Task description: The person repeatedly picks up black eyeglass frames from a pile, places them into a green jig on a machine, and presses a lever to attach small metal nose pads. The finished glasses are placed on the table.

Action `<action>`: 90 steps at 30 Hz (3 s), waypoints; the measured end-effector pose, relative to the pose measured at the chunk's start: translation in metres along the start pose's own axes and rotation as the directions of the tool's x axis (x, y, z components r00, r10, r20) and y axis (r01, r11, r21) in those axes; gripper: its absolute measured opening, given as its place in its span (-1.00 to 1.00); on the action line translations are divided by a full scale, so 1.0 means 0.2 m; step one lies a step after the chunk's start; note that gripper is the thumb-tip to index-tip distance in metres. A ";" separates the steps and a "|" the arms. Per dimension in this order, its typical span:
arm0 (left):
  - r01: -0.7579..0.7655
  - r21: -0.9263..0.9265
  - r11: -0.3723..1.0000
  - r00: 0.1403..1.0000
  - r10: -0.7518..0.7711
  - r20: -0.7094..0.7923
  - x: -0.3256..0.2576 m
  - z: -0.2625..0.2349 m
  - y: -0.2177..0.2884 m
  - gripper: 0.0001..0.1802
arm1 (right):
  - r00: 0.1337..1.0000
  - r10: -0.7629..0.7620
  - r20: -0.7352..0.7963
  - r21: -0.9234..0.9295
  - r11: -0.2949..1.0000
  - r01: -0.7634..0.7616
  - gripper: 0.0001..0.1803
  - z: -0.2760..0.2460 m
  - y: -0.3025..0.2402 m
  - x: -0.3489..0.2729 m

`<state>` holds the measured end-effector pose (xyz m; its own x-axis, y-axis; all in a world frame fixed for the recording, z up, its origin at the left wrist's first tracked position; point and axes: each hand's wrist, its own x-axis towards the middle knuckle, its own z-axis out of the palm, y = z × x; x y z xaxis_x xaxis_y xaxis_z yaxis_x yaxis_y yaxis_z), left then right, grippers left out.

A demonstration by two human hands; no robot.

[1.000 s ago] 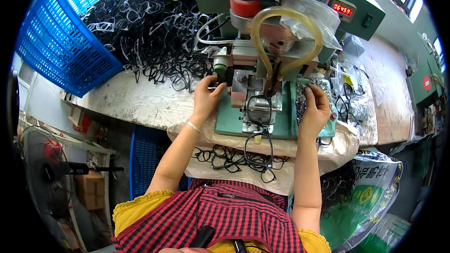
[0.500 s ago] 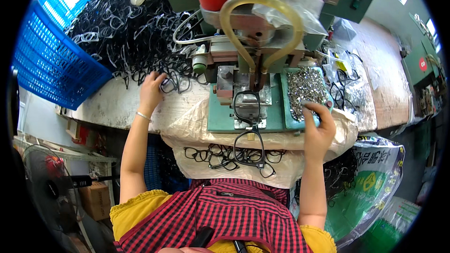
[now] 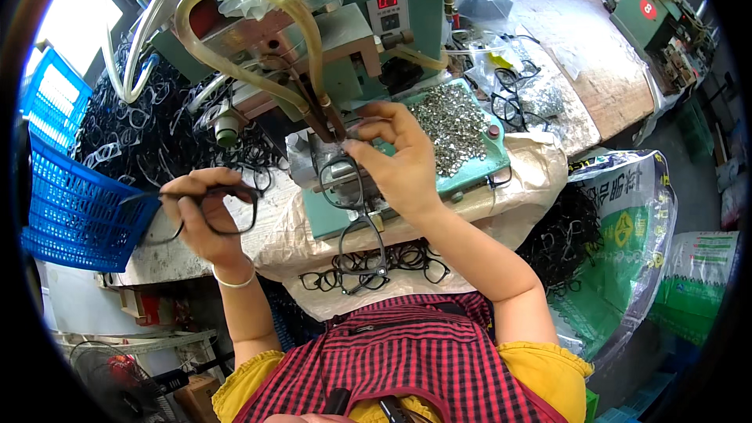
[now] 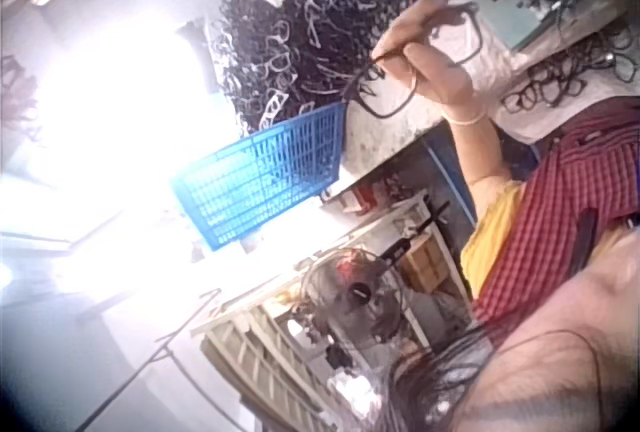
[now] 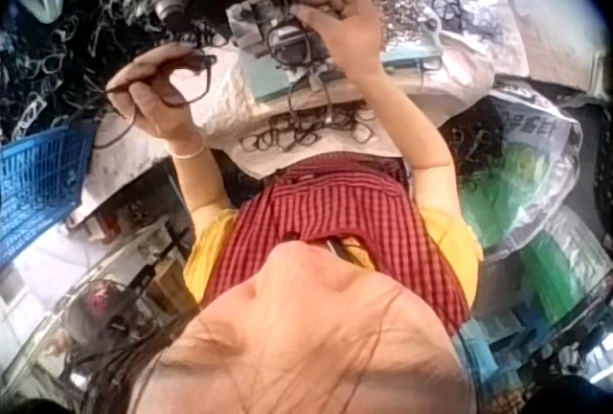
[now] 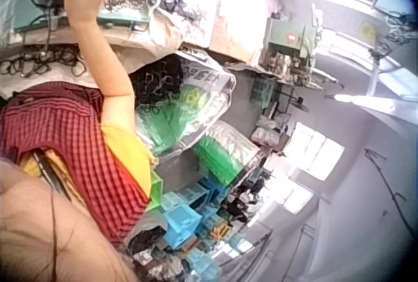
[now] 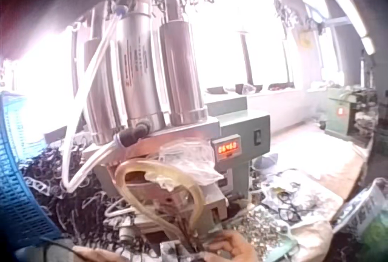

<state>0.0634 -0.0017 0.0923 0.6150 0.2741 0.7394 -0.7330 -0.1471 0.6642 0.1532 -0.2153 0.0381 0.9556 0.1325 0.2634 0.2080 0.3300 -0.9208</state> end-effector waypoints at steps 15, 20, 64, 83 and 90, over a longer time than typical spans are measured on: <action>0.958 -0.283 -0.054 0.138 -0.775 0.616 -0.14 0.41 0.07 -0.76 | 0.952 -0.291 0.095 -0.969 0.193 0.156 -0.74 -0.54 0.12 0.05; 0.931 -0.362 -0.041 0.161 -0.844 0.512 -0.18 0.46 0.06 -0.76 | 0.933 -0.345 0.105 -0.951 0.239 0.196 -0.80 -0.64 0.21 0.04; 0.653 0.755 -0.054 0.654 -0.463 -0.599 -0.11 -0.99 -1.00 -0.51 | 0.940 -0.330 0.083 -0.468 0.821 0.329 -0.72 -0.10 -0.04 0.02; -0.305 0.277 0.911 0.879 0.157 0.451 -0.12 0.12 0.02 -0.82 | 0.954 -0.183 0.235 -0.494 0.823 0.280 -0.58 -0.11 -0.20 -0.04; -0.419 0.321 0.849 0.745 0.120 0.656 -0.08 0.25 -0.07 -0.71 | 0.929 -0.350 0.119 -0.953 0.223 0.206 -0.84 -0.66 0.17 0.02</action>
<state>0.0783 -0.0511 0.0763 0.5609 -0.4370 0.7031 -0.7872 -0.5445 0.2896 0.1923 -0.3275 -0.0310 0.7903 0.1186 0.6012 0.4420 -0.7898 -0.4252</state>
